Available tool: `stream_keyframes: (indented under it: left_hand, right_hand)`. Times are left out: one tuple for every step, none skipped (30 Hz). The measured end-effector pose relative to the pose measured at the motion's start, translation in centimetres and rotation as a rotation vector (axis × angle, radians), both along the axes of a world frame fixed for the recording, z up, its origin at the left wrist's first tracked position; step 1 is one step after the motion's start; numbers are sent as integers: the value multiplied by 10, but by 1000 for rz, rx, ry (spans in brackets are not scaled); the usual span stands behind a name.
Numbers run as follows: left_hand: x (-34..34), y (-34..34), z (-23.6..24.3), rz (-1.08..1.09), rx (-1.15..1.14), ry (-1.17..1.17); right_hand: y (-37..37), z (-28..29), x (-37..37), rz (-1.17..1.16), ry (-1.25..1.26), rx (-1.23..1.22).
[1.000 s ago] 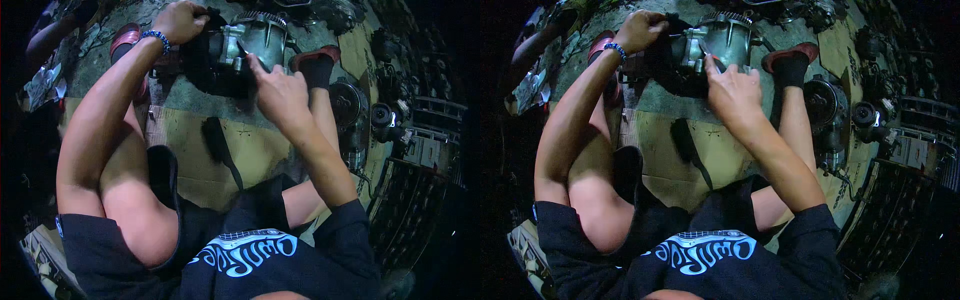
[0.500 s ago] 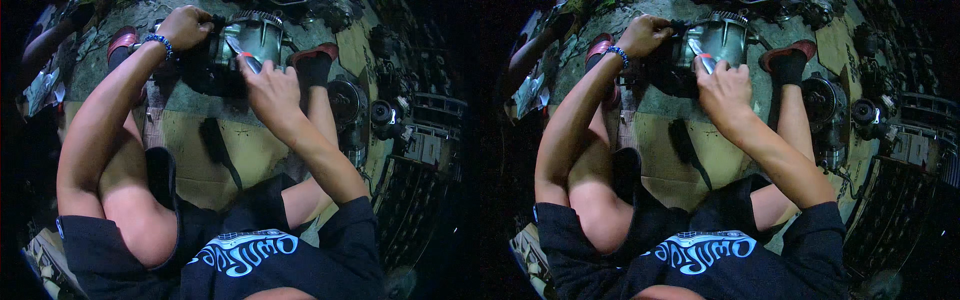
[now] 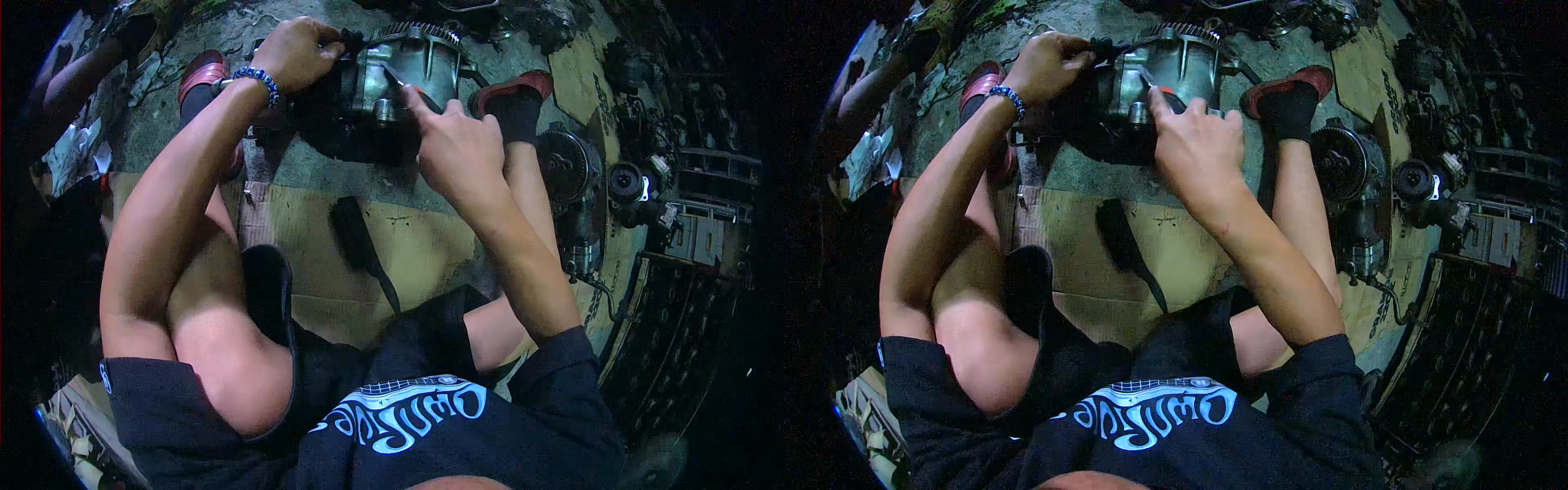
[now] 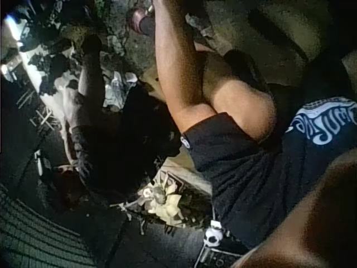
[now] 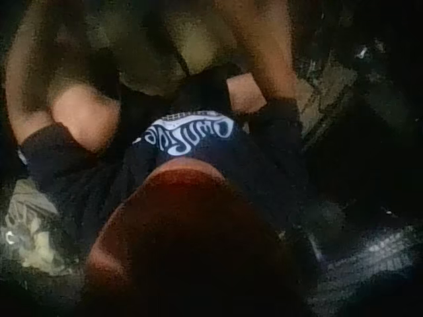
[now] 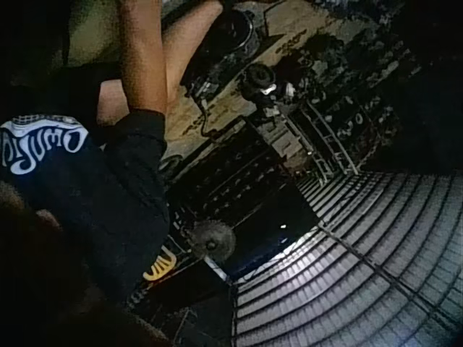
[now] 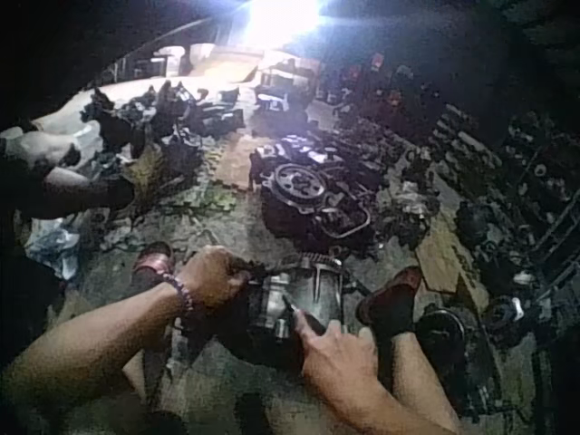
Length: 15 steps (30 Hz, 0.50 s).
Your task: Disassembling and cleaning a mechanical gear assembly, likely a differential, on a workshop floor using a knife and brush.
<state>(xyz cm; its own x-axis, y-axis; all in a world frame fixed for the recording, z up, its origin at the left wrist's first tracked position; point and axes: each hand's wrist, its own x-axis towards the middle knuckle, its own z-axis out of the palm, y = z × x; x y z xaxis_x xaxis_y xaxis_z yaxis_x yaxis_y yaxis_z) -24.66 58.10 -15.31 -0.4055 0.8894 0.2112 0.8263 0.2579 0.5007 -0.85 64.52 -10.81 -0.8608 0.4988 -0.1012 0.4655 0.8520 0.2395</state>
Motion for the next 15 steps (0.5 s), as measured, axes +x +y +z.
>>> stream_keyframes:
  left_hand:
    - [-1, -1, -2, 1, 0, 2]
    - [-3, -3, -5, 15, -12, -40]
    - [-4, -4, -4, 31, -22, -81]
    - [-3, -2, -4, 34, -19, -79]
    - [-1, 0, -4, 28, 0, -51]
    - [1, 1, -3, 18, 17, -23]
    - [1, 1, -3, 17, 17, -20]
    - [1, 1, -2, 10, 0, -45]
    - [0, 0, -4, 6, -17, -70]
    - [-2, -1, -4, 8, -17, -66]
    - [-5, -2, -5, -10, 5, -18]
    - [-3, -2, -5, -29, 29, 23]
    - [-2, -2, -5, -30, 29, 20]
    - [-1, -3, -4, -19, 35, -33]
    - [-1, -3, -5, -9, 40, -81]
  right_hand:
    - [1, 1, 0, -5, -10, -5]
    - [-2, -5, 0, 36, -9, 10]
    - [0, -1, -1, 39, -7, 13]
    - [4, 8, -2, 18, -12, -17]
    - [6, 13, -3, -2, -17, -48]
    - [6, 12, -3, -3, -15, -48]
    - [5, 9, -2, 26, -26, -30]
    - [4, 6, -1, 55, -37, -13]
    - [4, 4, -2, 87, -47, 5]
    - [5, 5, -4, 100, -50, 18]
    - [9, 10, -6, 101, -46, 18]
    - [14, 18, -5, 107, -40, 19]
    - [16, 22, -4, 113, -35, 19]
    - [16, 17, -2, 161, -35, 32]
    - [16, 16, -1, 160, -33, 33]
